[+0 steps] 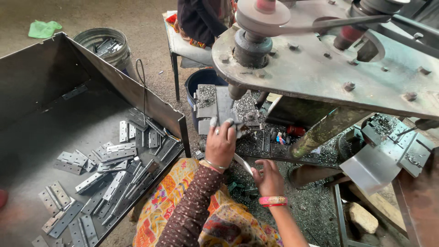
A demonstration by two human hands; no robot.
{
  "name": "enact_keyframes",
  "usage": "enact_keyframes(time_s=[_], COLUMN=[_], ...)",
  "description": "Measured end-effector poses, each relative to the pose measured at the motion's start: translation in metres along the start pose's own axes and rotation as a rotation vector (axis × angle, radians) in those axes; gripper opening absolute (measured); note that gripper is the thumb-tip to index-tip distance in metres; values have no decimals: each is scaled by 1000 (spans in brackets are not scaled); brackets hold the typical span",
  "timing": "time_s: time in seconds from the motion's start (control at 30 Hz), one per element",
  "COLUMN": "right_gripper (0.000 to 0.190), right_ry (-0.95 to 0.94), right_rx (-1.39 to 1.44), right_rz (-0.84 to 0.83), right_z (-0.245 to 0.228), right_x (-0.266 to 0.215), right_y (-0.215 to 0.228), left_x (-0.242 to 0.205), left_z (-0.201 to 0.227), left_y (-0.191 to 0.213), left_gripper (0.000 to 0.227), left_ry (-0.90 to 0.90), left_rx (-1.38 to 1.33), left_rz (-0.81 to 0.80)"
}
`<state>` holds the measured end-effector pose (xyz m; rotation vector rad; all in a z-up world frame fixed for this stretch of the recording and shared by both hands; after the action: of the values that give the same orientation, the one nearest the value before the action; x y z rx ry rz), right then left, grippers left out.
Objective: The person sits at a metalworking station and repeatedly picks up small metal plates from a bin, places them under a press, and operates the machine to process them. The person then returns the processed plates to the bin and repeats the cycle.
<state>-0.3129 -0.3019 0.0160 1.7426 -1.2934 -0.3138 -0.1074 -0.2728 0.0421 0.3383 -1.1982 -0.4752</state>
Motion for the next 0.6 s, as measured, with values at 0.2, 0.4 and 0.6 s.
enact_keyframes(time_s=[0.2,0.4,0.6], right_gripper=[28,27,27], right_ry=[-25,-61,-70], right_rx=[-114,-82,-129], right_rz=[-52,-86,-147], right_z=[6,7,1], right_x=[-3,-3,3], right_y=[0,-4,-1], left_x=[10,-1,-15], left_z=[-9,-20,4], left_y=[-17,-5,-14], left_gripper=[28,57,36], left_ry=[20,267,48], left_rx=[472,462,421], left_rz=[-638,-438,-557])
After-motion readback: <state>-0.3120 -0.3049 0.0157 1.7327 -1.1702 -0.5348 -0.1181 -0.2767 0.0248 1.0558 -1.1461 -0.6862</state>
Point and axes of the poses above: each hand's wrist, its own x-axis towards the middle knuckle, its own y-axis out of the back of the hand, z = x × y, the point moved 2 cm from there along x, towards the middle knuckle, and after that the axes turned 3 degrees about z, right-handed, at the moved point
